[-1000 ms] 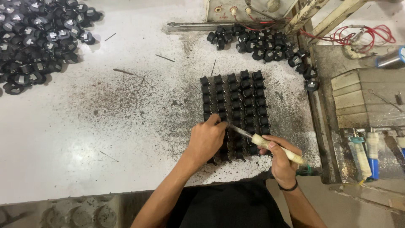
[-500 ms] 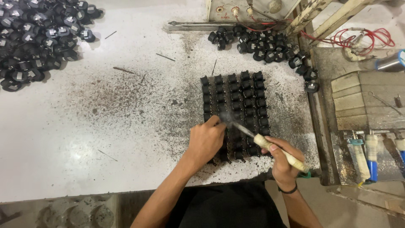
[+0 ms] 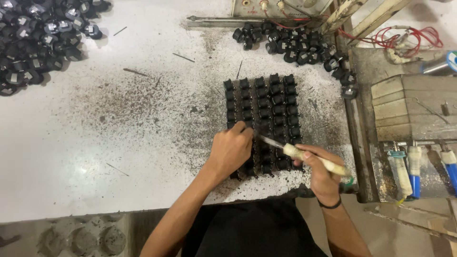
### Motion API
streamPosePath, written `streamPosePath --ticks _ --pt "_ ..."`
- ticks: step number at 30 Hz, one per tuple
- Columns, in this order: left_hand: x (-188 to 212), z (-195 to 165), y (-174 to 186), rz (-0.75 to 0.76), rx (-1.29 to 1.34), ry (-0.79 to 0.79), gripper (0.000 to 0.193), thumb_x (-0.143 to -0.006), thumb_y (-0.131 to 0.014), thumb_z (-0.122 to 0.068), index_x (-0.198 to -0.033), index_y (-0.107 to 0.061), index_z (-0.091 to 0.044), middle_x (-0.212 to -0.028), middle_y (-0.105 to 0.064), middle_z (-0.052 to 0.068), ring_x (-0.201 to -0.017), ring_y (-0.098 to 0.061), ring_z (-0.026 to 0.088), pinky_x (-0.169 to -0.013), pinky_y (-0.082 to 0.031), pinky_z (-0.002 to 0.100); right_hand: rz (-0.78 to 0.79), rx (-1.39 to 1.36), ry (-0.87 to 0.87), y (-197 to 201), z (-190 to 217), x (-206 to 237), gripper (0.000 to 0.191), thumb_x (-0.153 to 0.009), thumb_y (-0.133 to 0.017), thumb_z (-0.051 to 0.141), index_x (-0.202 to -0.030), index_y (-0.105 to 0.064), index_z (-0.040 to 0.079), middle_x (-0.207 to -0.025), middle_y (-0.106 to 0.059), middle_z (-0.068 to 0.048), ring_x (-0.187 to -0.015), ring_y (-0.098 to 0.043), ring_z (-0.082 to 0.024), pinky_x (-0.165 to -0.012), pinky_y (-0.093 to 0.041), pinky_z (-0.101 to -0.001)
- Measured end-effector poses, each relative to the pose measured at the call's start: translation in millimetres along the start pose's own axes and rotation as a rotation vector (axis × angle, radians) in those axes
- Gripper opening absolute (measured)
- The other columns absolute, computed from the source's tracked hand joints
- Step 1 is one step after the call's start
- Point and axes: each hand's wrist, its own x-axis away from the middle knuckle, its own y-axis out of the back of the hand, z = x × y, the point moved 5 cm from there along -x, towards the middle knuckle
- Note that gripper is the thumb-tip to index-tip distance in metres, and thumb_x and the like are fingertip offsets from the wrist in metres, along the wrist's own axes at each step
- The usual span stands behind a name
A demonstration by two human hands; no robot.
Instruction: The person solders small black electronic components arranged in a grid on a workbench, holding each component steady with one hand while applying a heated soldering iron with the other, working through the rows one component at a time. Near the end, the person places finished components into a tray beside a testing machine.
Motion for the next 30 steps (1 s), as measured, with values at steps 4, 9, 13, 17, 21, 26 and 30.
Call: streamPosePath --ticks 4,9,13,17,21,26,30 --pt "15.5 -5.1 27.4 -0.174 0.098 0.055 0.006 -0.087 -0.069 -0.005 -0.092 -0.071 -0.002 -0.091 -0.065 0.011 -0.062 -0.069 0.03 -0.052 -0.057 0.039 -0.067 -0.12 0.155 9.2 12.9 10.2 0.025 -0.099 -0.06 0.005 -0.117 -0.073 -0.005 -0.104 -0.075 -0.024 -0.083 -0.076 -0.026 -0.071 -0.065 -0.0338" --pt "32.5 -11.8 14.1 -0.046 0.064 0.047 0.02 -0.083 -0.07 -0.003 -0.101 -0.077 -0.008 -0.092 -0.066 0.007 -0.058 -0.068 0.029 -0.049 -0.055 0.039 -0.043 0.224 0.104 -6.8 5.2 47.3 0.025 -0.095 -0.062 0.005 -0.114 -0.071 -0.01 -0.098 -0.075 -0.023 -0.08 -0.075 -0.025 -0.072 -0.061 -0.0318" --pt "34.5 -6.2 -1.8 -0.026 0.037 0.045 0.019 -0.082 -0.07 -0.005 -0.099 -0.077 -0.01 -0.093 -0.066 0.006 -0.062 -0.07 0.03 -0.051 -0.056 0.041 -0.073 0.117 0.09 -8.4 -1.6 53.0 0.027 -0.096 -0.061 0.005 -0.115 -0.07 -0.012 -0.1 -0.075 -0.023 -0.082 -0.075 -0.025 -0.073 -0.063 -0.033" --pt "32.7 -4.2 -10.9 0.035 0.022 0.027 0.011 -0.084 -0.07 -0.006 -0.094 -0.075 -0.006 -0.095 -0.067 0.01 -0.062 -0.07 0.031 -0.052 -0.056 0.042 -0.069 0.035 0.01 -7.3 -8.1 46.5 0.026 -0.097 -0.059 0.004 -0.114 -0.07 -0.013 -0.101 -0.074 -0.024 -0.083 -0.075 -0.027 -0.072 -0.063 -0.034" --pt "33.7 -7.5 -13.2 0.075 -0.037 -0.016 0.019 -0.08 -0.068 -0.003 -0.098 -0.076 -0.004 -0.09 -0.064 0.012 -0.068 -0.071 0.031 -0.055 -0.057 0.042 -0.094 -0.059 -0.035 -8.9 -11.1 44.3 0.027 -0.099 -0.057 0.003 -0.117 -0.069 -0.013 -0.103 -0.074 -0.026 -0.085 -0.075 -0.028 -0.074 -0.062 -0.0342" --pt "37.0 2.3 -14.2 0.101 0.103 0.084 0.022 -0.085 -0.067 -0.002 -0.104 -0.079 -0.003 -0.093 -0.067 0.012 -0.053 -0.067 0.023 -0.046 -0.056 0.034 -0.032 0.094 0.062 -13.5 -0.2 44.7 0.027 -0.096 -0.057 0.003 -0.114 -0.07 -0.012 -0.1 -0.074 -0.025 -0.081 -0.076 -0.027 -0.07 -0.064 -0.0333" --pt "38.0 3.8 -15.6 0.093 0.096 0.073 0.023 -0.085 -0.066 -0.001 -0.104 -0.079 -0.002 -0.095 -0.068 0.012 -0.052 -0.067 0.021 -0.043 -0.055 0.032 -0.117 0.163 0.125 -9.7 7.8 47.3 0.027 -0.095 -0.058 0.003 -0.113 -0.071 -0.012 -0.097 -0.074 -0.024 -0.079 -0.076 -0.026 -0.07 -0.062 -0.0323"
